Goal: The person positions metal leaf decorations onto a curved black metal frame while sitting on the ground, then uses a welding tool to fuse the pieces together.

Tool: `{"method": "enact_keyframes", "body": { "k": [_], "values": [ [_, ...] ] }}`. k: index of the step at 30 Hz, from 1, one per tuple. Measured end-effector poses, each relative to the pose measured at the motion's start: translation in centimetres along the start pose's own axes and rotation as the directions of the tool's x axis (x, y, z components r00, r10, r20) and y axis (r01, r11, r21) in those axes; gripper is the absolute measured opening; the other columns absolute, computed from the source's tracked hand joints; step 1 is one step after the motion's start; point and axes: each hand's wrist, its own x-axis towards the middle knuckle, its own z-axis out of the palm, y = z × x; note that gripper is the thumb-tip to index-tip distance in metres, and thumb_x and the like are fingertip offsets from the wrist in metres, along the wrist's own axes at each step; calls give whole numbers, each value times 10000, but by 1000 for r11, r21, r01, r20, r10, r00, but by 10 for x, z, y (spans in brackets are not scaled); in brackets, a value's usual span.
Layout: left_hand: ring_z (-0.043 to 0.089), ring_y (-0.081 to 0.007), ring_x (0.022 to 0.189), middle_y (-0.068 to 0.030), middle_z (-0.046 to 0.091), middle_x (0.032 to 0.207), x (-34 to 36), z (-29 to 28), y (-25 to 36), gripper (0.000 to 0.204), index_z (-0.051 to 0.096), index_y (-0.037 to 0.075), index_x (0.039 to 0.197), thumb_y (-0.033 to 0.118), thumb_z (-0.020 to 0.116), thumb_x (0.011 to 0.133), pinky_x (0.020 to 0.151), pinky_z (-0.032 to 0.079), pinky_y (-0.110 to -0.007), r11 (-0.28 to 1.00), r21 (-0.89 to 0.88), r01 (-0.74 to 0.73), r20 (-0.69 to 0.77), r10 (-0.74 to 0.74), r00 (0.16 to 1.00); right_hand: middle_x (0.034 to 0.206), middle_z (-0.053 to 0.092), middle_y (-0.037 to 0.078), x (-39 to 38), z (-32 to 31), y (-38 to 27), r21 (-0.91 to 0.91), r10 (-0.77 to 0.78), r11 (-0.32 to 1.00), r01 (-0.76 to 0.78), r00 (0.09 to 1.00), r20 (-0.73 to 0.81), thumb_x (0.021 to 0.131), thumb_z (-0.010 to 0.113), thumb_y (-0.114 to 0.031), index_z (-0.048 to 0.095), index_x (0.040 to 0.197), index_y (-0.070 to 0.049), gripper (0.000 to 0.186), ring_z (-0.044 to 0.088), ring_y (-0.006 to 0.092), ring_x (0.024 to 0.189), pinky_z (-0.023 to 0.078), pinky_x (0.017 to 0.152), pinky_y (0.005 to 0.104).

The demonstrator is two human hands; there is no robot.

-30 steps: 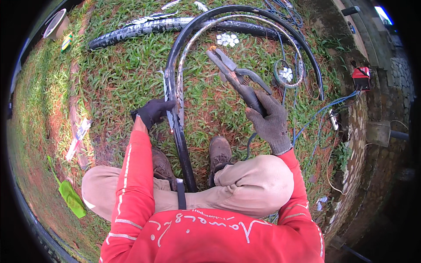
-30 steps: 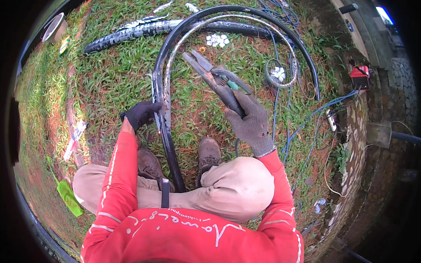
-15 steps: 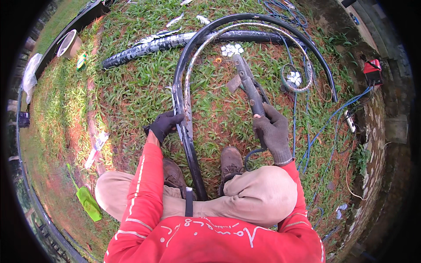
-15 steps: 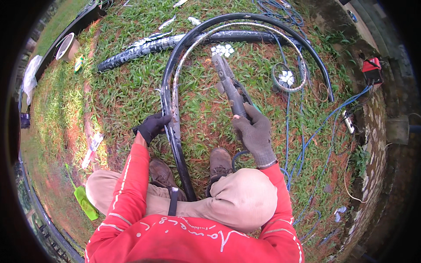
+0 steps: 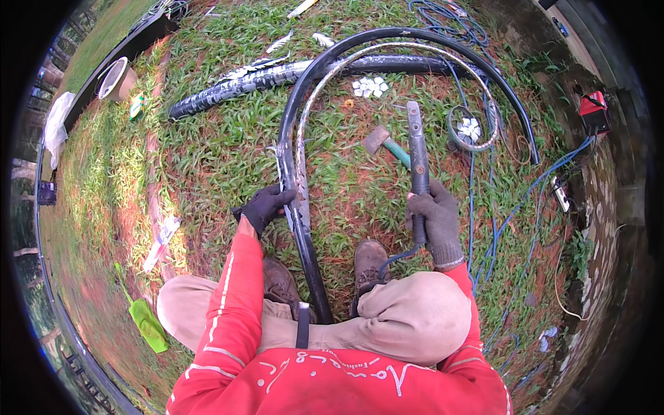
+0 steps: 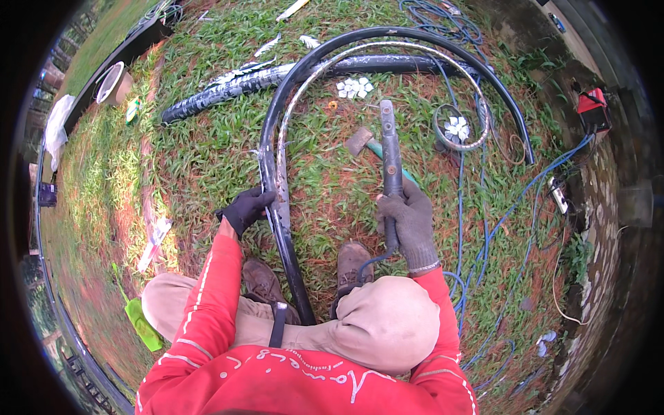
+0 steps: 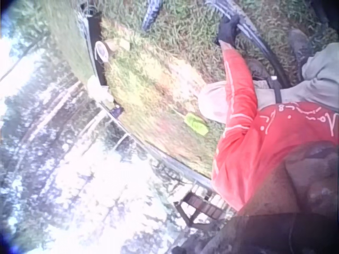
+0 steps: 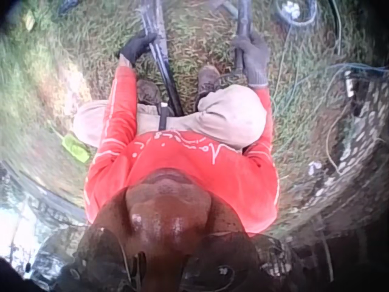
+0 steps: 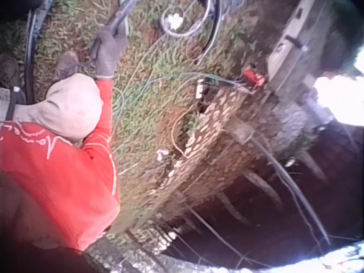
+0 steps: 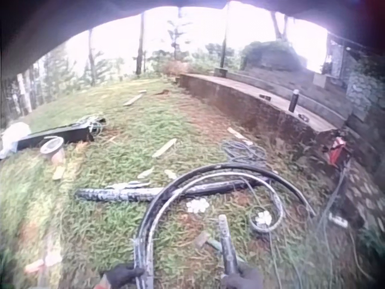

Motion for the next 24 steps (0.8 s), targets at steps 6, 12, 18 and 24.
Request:
{"method": "enact_keyframes", "body": {
  "k": [6, 12, 18, 24],
  "values": [
    [779, -155, 999, -68, 810, 1159, -10, 15, 14, 368, 746, 7, 1272, 312, 770, 1067, 901, 622, -309, 995, 94, 29, -94, -20, 995, 778, 652, 36, 0, -2, 5, -71, -6, 997, 3, 999, -39, 901, 785, -55, 633, 1284, 36, 422, 651, 140, 581, 529, 518, 301],
    [777, -154, 993, -62, 816, 1145, -3, 4, 5, 396, 750, 10, 1277, 344, 770, 1065, 911, 620, -318, 996, 84, 27, -81, -20, 997, 812, 658, 63, 1, -7, 14, 4, 24, 1000, -24, 999, -46, 879, 745, -14, 609, 1258, 41, 407, 651, 160, 574, 552, 512, 322],
    [772, -152, 974, -47, 818, 1137, 5, 2, -3, 387, 771, 23, 1249, 363, 769, 1065, 931, 616, -338, 996, 83, 23, -61, -18, 998, 780, 642, 71, 1, -18, 25, 47, 6, 999, -3, 999, -49, 890, 703, -40, 607, 1216, 35, 348, 645, 177, 560, 570, 506, 335],
    [777, -175, 995, -70, 814, 1151, 8, 7, -4, 343, 765, 7, 1251, 302, 763, 1077, 945, 622, -357, 999, -44, 1, -39, -3, 999, 786, 646, 75, 7, -26, 25, 53, 55, 997, -53, 998, -39, 894, 692, -31, 599, 1159, 23, 286, 646, 177, 574, 559, 524, 341]
  ]
}}
